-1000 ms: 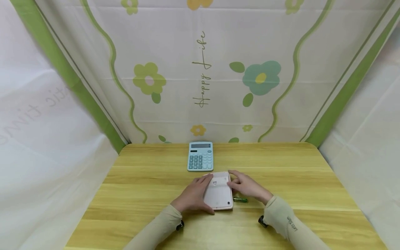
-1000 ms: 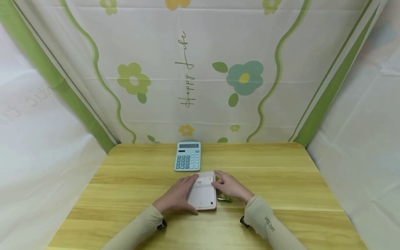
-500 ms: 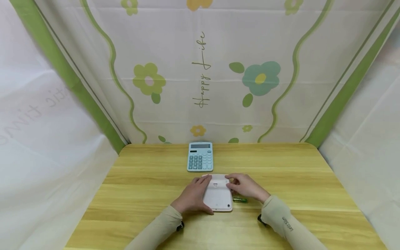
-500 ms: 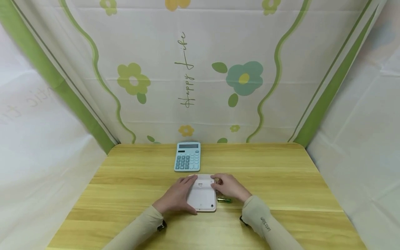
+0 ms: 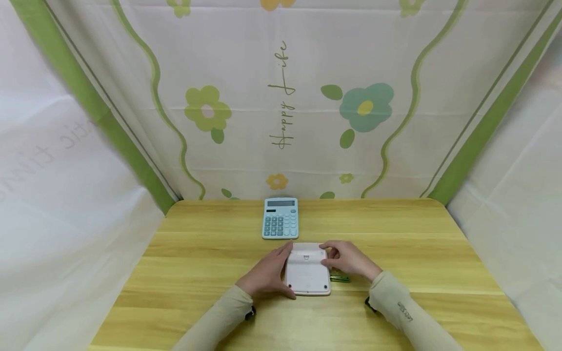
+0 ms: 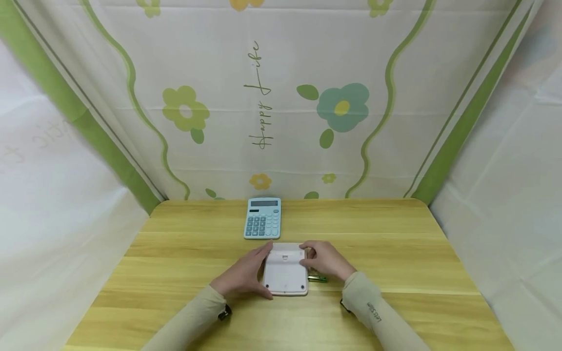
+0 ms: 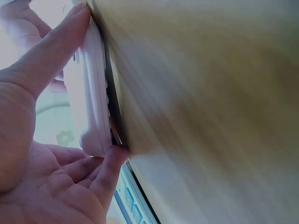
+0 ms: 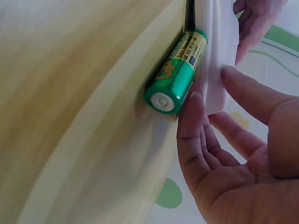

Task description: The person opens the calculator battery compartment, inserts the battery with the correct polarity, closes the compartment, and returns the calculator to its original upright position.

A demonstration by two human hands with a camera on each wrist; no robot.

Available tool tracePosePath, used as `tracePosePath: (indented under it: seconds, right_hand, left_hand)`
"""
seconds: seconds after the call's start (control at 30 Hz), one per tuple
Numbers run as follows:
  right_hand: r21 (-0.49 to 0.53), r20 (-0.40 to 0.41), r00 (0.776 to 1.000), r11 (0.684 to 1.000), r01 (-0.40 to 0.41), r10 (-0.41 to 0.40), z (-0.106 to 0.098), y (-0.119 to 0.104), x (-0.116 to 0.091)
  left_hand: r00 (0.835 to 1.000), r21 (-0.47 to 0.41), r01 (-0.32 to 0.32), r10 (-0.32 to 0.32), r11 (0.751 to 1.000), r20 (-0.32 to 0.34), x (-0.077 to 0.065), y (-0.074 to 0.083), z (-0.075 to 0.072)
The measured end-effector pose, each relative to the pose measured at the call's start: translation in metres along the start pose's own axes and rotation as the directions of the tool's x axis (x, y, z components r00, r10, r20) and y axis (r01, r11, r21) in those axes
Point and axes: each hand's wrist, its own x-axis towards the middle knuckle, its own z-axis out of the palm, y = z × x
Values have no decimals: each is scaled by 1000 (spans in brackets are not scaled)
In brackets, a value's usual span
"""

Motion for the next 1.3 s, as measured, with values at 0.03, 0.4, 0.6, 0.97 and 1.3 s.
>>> tracePosePath:
  seconds: [0.03, 0.4, 0.6, 0.97, 1.3]
  right_hand:
    - [0, 1, 1000, 1000, 1, -1, -1, 1, 0]
    - [-27, 5, 1000, 1000, 16, -16, -9, 6, -4]
    - [-146, -56, 998, 989, -36, 28, -5, -4, -6]
    - [-419, -78, 969, 890, 181, -234, 10, -28, 6]
    - [-509, -52, 949, 826, 243, -311, 17, -39, 14]
  left_hand:
    - [1000, 2, -5, 5, 1000, -2, 1, 0, 1]
    - [1000, -4, 20, -20, 1000, 10, 4, 8, 4]
    - [1000, -11, 27, -27, 1000, 16, 4, 9, 3]
    - [1000, -12, 20, -20, 1000, 23, 7, 6, 5]
    - [1000, -18, 11, -11, 1000, 21, 5, 10, 3]
